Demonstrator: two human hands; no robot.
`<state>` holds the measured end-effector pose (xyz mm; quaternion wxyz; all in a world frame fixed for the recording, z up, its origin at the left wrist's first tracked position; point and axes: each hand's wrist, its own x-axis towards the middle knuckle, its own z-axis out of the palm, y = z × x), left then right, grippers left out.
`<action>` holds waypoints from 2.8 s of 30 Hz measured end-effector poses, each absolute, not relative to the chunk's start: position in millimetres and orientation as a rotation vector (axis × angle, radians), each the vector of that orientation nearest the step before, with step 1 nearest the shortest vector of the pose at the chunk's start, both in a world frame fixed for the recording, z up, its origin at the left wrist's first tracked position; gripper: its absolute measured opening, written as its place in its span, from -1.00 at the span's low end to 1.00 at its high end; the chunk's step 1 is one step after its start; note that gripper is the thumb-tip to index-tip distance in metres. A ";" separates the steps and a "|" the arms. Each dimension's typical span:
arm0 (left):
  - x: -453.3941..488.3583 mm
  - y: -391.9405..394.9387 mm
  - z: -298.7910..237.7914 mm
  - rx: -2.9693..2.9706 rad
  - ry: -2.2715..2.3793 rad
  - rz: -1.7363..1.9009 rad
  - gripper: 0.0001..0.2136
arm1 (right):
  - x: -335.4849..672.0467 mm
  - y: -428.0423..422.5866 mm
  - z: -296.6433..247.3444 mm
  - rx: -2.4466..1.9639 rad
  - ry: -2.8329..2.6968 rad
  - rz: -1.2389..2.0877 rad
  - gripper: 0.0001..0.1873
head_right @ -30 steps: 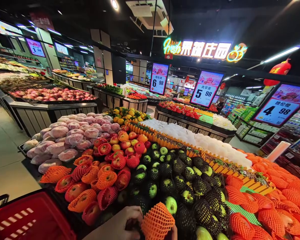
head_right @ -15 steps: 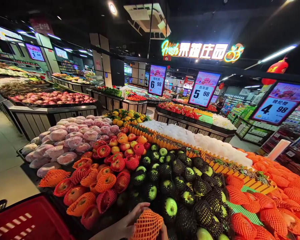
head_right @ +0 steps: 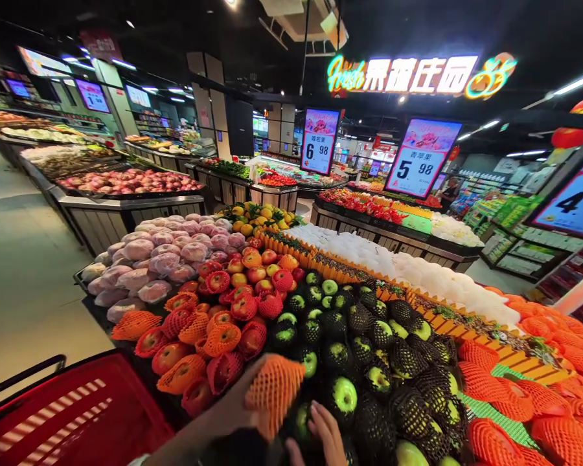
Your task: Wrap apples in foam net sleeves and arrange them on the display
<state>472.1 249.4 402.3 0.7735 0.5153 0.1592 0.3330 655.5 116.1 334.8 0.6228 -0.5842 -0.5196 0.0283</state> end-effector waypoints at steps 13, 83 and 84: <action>266.1 418.4 421.7 1.315 2.037 2.023 -0.19 | 691.5 130.3 303.3 -1.565 -1.548 -0.110 -0.38; 133.2 229.2 200.3 1.181 2.418 -0.226 -0.61 | 678.4 131.6 347.3 -1.852 -1.481 -0.239 -0.53; 137.7 225.6 196.6 1.208 2.356 -0.254 -0.62 | 680.2 132.1 346.7 -1.861 -1.484 -0.250 -0.53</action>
